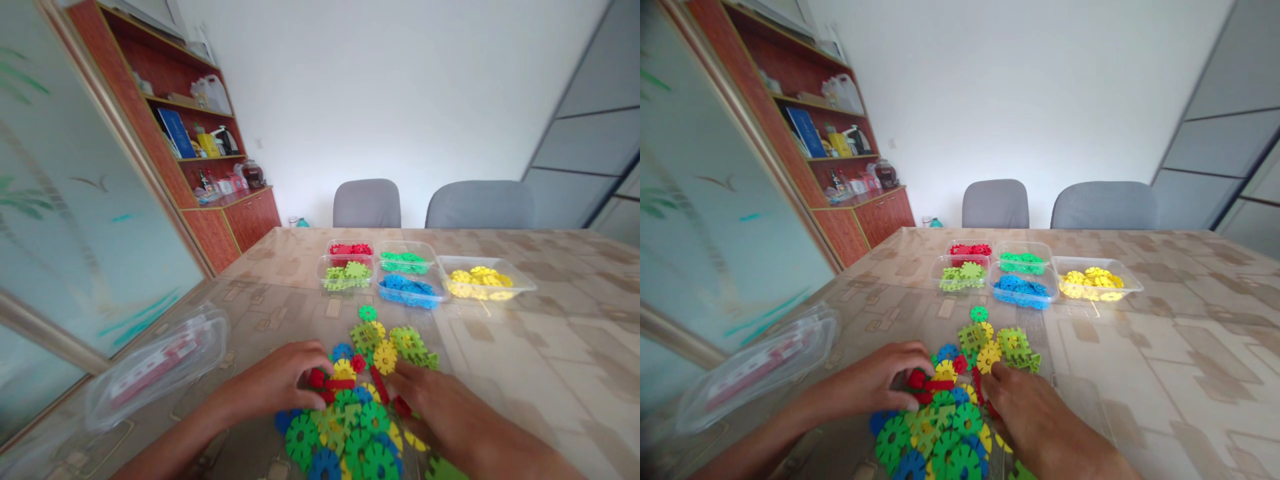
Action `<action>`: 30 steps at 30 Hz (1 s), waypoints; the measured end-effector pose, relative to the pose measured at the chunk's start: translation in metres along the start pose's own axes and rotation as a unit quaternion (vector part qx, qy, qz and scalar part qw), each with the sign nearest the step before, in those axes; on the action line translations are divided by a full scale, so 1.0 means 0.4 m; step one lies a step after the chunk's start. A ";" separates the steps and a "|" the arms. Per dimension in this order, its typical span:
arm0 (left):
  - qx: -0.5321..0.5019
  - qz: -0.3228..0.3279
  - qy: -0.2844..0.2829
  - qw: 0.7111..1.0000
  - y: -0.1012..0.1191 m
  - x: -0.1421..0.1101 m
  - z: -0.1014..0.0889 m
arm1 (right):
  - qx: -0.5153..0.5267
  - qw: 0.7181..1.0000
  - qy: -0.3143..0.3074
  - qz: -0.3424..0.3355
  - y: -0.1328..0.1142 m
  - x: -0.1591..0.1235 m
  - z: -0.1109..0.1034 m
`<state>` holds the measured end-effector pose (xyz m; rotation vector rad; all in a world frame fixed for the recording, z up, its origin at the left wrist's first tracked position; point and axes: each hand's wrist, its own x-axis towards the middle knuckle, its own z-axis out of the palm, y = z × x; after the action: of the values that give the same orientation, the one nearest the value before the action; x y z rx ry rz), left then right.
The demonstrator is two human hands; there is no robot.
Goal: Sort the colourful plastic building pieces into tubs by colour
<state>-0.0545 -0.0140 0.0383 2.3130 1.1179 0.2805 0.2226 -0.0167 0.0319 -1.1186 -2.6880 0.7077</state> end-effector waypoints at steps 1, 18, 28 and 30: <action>0.009 -0.004 -0.004 1.000 0.002 0.000 0.001 | 0.014 1.000 0.007 -0.008 0.003 0.000 -0.004; -0.066 -0.028 0.122 0.990 0.014 0.031 -0.005 | 0.069 0.991 0.101 -0.046 0.039 0.096 -0.006; -0.117 -0.054 0.210 0.969 -0.015 0.068 -0.061 | 0.014 0.996 0.045 -0.073 -0.016 0.149 0.015; -0.141 -0.044 0.221 0.964 -0.022 0.091 -0.084 | 0.025 0.995 0.048 -0.082 -0.011 0.150 0.012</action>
<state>-0.0509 0.0315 0.0594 1.9910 1.2881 0.8957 0.1757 0.0208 0.0271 -0.8842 -2.6271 0.6712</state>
